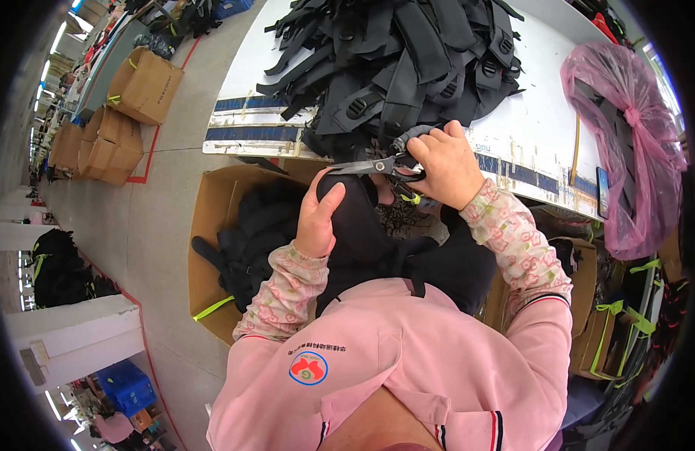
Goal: Trim excess fabric and loose threads from padded black straps using scissors.
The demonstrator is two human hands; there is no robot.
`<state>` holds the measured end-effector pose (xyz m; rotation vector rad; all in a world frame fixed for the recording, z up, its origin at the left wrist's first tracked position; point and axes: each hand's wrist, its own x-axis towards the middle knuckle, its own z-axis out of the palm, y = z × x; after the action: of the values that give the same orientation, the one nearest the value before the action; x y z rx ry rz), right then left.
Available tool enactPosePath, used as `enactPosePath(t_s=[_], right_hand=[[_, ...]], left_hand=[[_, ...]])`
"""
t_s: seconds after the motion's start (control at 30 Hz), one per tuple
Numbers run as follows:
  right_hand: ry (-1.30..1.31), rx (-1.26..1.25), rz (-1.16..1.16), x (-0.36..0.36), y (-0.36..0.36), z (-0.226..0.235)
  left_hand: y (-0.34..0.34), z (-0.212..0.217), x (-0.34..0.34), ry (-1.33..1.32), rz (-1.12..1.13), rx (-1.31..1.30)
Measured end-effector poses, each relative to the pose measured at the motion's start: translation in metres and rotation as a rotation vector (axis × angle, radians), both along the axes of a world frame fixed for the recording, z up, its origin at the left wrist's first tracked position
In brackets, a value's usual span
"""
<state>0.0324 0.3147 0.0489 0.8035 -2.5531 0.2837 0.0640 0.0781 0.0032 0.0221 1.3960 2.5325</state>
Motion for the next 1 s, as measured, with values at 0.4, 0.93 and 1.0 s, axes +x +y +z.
enactPosePath(t_s=[0.4, 0.93, 1.0], right_hand=[[-0.442, -0.456, -0.227, 0.049, -0.047, -0.032], [-0.337, -0.399, -0.303, 0.058, -0.065, -0.057], [-0.344, -0.408, -0.277, 0.057, -0.061, -0.061]], left_hand=[[0.002, 0.001, -0.013, 0.156, 0.295, 0.001], [0.003, -0.007, -0.002, 0.149, 0.313, 0.156], [0.004, -0.008, -0.003, 0.153, 0.314, 0.138]])
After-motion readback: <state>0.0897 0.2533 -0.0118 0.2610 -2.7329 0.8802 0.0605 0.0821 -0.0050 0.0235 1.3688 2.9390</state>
